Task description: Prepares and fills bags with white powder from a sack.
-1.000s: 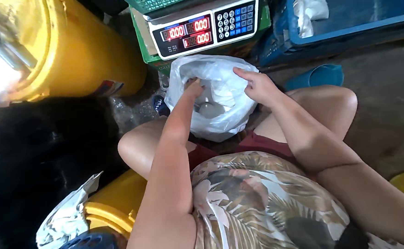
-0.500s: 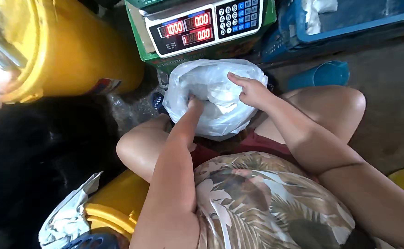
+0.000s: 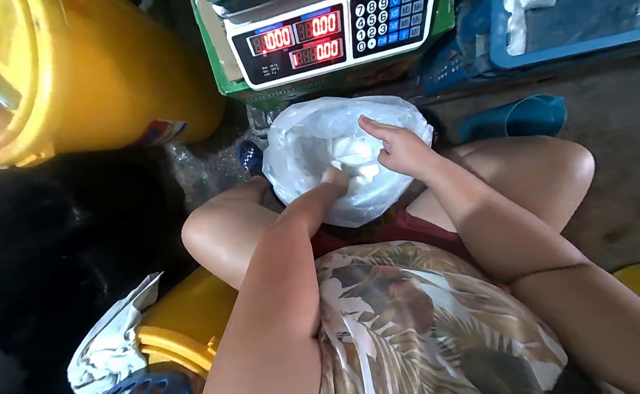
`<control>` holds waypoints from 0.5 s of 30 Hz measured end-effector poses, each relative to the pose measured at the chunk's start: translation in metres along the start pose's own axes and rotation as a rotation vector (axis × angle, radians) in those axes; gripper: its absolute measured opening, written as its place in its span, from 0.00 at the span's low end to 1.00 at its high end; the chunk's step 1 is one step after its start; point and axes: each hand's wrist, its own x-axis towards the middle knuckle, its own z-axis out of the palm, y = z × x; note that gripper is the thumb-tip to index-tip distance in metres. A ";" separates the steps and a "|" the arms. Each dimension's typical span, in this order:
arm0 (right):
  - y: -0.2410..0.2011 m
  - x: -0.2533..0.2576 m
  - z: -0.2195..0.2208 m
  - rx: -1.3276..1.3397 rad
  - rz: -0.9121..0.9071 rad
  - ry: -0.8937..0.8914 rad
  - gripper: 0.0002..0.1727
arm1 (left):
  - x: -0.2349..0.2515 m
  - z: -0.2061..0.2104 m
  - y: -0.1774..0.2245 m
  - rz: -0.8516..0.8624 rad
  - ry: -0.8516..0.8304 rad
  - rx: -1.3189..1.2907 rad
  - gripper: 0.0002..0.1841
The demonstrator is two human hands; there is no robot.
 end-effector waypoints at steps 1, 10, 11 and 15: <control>0.000 0.001 0.001 -0.006 -0.005 -0.004 0.45 | 0.007 0.009 0.008 0.038 0.056 -0.030 0.20; -0.006 0.003 0.002 -0.020 -0.023 -0.043 0.47 | 0.056 0.029 -0.019 0.137 0.305 -0.146 0.24; -0.004 0.003 0.003 -0.023 -0.028 -0.033 0.48 | 0.051 0.027 -0.024 0.129 0.324 -0.141 0.24; -0.006 0.002 0.005 -0.030 -0.020 -0.024 0.49 | 0.011 0.017 -0.042 0.061 0.400 -0.218 0.22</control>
